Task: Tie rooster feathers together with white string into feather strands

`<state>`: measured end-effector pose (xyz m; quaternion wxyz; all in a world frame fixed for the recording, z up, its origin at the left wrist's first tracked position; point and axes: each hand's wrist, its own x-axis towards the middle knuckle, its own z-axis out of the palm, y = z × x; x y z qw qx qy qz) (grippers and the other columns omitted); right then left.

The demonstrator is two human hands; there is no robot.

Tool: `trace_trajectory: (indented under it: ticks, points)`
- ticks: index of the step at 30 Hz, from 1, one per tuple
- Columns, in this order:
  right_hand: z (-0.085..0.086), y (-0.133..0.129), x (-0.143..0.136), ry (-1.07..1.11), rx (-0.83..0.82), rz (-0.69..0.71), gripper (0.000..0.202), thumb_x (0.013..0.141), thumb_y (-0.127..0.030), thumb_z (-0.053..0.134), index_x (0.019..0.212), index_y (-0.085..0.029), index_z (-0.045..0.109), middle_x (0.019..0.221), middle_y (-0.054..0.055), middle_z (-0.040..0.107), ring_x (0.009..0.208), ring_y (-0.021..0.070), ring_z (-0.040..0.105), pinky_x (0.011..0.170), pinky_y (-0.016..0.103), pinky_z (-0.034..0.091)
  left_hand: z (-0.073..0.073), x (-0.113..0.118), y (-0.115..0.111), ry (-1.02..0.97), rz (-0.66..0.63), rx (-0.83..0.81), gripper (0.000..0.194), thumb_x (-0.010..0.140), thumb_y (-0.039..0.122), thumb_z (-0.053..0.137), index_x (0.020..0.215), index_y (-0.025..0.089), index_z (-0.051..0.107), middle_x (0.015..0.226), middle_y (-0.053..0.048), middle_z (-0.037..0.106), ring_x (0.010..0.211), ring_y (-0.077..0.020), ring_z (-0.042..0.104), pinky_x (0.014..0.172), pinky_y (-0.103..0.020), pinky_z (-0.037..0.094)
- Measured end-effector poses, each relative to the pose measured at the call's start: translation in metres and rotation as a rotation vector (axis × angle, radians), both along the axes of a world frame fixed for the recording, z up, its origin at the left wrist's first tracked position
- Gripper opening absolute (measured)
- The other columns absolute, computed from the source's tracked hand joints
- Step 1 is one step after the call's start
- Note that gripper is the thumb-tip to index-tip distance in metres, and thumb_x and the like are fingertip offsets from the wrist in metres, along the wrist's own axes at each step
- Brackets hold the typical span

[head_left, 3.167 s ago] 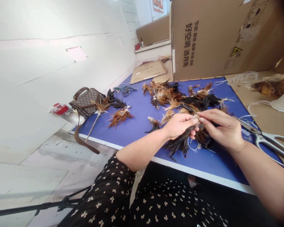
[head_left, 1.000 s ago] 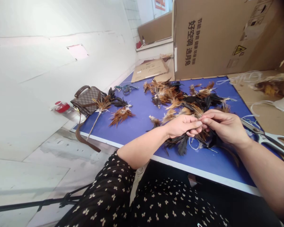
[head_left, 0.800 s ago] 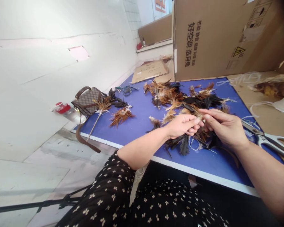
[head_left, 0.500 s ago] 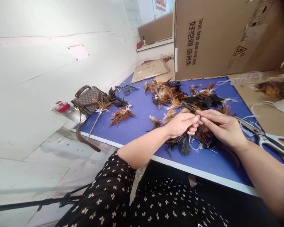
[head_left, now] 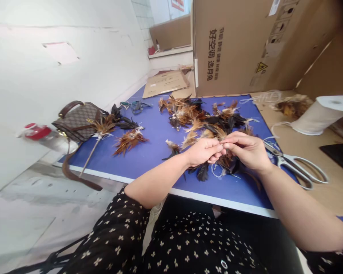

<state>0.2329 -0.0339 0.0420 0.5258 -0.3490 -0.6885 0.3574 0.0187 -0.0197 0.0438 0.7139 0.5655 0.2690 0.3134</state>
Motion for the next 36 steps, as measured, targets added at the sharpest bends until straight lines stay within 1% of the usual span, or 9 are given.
trace_trajectory:
  ticks: [6, 11, 15, 18, 22, 27, 30, 34, 36]
  points:
    - [0.002, -0.007, -0.004, -0.022, -0.022, -0.116, 0.038, 0.095, -0.063, 0.084, 0.090, -0.025, 0.085, 0.096, 0.008, 0.078, 0.058, 0.0149, 0.063, 0.052, 0.035, 0.059, -0.002, 0.006, -0.006, 0.024, 0.093, 0.069, 0.053, 0.094, 0.060, 0.084, 0.080, 0.011, 0.067, 0.067, 0.002, 0.055, 0.058, -0.0056, 0.047, 0.056, -0.021, 0.036]
    - [0.009, -0.009, -0.004, -0.101, -0.014, -0.154, 0.045, 0.100, -0.069, 0.075, 0.101, -0.026, 0.088, 0.098, 0.008, 0.080, 0.063, 0.0169, 0.067, 0.062, 0.038, 0.064, -0.007, 0.006, -0.004, 0.080, 0.150, 0.127, 0.047, 0.097, 0.057, 0.079, 0.089, 0.011, 0.073, 0.070, 0.002, 0.059, 0.058, -0.0058, 0.047, 0.059, -0.022, 0.039]
    - [0.039, -0.012, 0.027, -0.204, 0.002, -0.239, 0.041, 0.109, -0.061, 0.067, 0.109, -0.027, 0.089, 0.100, 0.008, 0.083, 0.086, 0.0224, 0.076, 0.090, 0.043, 0.066, -0.003, 0.004, 0.001, 0.040, 0.265, 0.112, 0.043, 0.097, 0.053, 0.081, 0.093, 0.011, 0.075, 0.076, 0.001, 0.063, 0.059, -0.0052, 0.049, 0.059, -0.021, 0.040]
    - [0.052, -0.012, 0.069, -0.481, 0.065, -0.419, 0.034, 0.108, -0.057, 0.069, 0.108, -0.029, 0.089, 0.105, 0.007, 0.086, 0.097, 0.0266, 0.080, 0.095, 0.044, 0.065, 0.003, 0.002, 0.004, -0.044, 0.328, 0.084, 0.044, 0.097, 0.053, 0.082, 0.090, 0.011, 0.075, 0.075, 0.000, 0.062, 0.060, -0.0054, 0.050, 0.058, -0.020, 0.040]
    - [0.033, -0.010, 0.114, -0.856, 0.000, -0.433, 0.037, 0.095, -0.060, 0.080, 0.102, -0.024, 0.089, 0.110, 0.012, 0.087, 0.090, 0.0322, 0.082, 0.084, 0.047, 0.065, 0.008, 0.001, 0.005, -0.127, 0.343, 0.038, 0.042, 0.100, 0.050, 0.081, 0.089, 0.011, 0.073, 0.074, 0.000, 0.062, 0.059, -0.0046, 0.050, 0.056, -0.019, 0.039]
    - [0.015, -0.014, 0.126, -0.874, -0.073, -0.365, 0.036, 0.098, -0.059, 0.075, 0.080, -0.029, 0.083, 0.088, 0.007, 0.086, 0.072, 0.0294, 0.079, 0.067, 0.041, 0.061, 0.010, 0.001, 0.004, -0.123, 0.331, 0.016, 0.036, 0.106, 0.043, 0.074, 0.089, 0.011, 0.072, 0.075, -0.001, 0.065, 0.057, -0.0038, 0.052, 0.055, -0.019, 0.041]
    - [0.035, -0.013, 0.129, -0.811, -0.081, -0.453, 0.034, 0.101, -0.057, 0.073, 0.084, -0.028, 0.082, 0.081, 0.004, 0.084, 0.068, 0.0261, 0.076, 0.066, 0.038, 0.059, 0.012, -0.001, 0.005, -0.150, 0.327, 0.028, 0.035, 0.107, 0.042, 0.073, 0.089, 0.012, 0.071, 0.075, 0.000, 0.065, 0.056, -0.0040, 0.052, 0.054, -0.019, 0.041]
    - [0.078, -0.010, 0.127, -0.662, -0.052, -0.587, 0.035, 0.110, -0.053, 0.064, 0.096, -0.025, 0.079, 0.091, 0.007, 0.085, 0.085, 0.0230, 0.080, 0.085, 0.035, 0.061, 0.016, -0.005, 0.009, -0.173, 0.363, 0.062, 0.040, 0.108, 0.047, 0.072, 0.086, 0.013, 0.069, 0.074, -0.001, 0.064, 0.056, -0.0054, 0.053, 0.052, -0.020, 0.041]
    - [0.095, -0.011, 0.122, -0.523, -0.043, -0.590, 0.034, 0.111, -0.053, 0.065, 0.095, -0.024, 0.076, 0.089, 0.007, 0.082, 0.075, 0.0193, 0.076, 0.079, 0.034, 0.060, 0.020, -0.007, 0.012, -0.167, 0.403, 0.089, 0.042, 0.108, 0.049, 0.071, 0.085, 0.013, 0.070, 0.070, -0.001, 0.064, 0.056, -0.0065, 0.054, 0.053, -0.020, 0.042]
